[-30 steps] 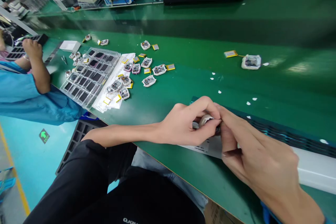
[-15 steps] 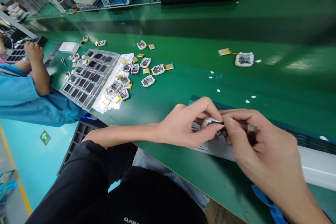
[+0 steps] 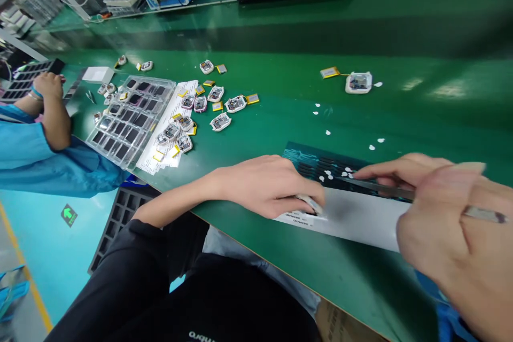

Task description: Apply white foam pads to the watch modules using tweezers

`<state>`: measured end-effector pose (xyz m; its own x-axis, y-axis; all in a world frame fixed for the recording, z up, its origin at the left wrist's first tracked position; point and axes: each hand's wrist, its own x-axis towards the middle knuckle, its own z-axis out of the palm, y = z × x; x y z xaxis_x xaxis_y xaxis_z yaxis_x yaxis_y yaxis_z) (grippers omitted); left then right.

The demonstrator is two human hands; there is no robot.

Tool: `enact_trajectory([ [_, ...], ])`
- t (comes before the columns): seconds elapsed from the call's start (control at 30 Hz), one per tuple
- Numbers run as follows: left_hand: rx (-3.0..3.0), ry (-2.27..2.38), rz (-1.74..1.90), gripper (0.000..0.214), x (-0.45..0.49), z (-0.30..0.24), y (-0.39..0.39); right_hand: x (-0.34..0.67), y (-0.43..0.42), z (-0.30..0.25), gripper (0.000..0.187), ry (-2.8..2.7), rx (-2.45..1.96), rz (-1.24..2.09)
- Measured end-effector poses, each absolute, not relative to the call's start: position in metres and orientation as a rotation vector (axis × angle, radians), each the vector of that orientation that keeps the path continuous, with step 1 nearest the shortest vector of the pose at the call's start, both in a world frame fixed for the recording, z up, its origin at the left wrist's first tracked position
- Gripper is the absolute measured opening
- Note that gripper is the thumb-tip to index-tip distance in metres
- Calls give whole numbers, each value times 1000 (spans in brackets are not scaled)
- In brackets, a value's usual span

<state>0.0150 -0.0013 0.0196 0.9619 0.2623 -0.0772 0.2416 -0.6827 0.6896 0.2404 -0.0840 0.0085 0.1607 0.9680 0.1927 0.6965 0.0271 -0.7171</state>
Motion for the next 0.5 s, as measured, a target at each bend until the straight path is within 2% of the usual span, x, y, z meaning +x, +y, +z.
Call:
enact_trajectory([
  [0.07,2499,329,-62,31,15,19,-1,247,-80,10,71,-1569,-1787,626],
  [0.23,2635,323,-210,29,18,16,-4,266,-58,4,60,-1921,-1549,937],
  [0.33,2629,325,-200,29,17,16,-3,274,-50,-6,64,-2025,-1420,1149],
  [0.5,2629,332,-223,27,16,18,-3,278,-48,-17,67,-2019,-1443,1220],
])
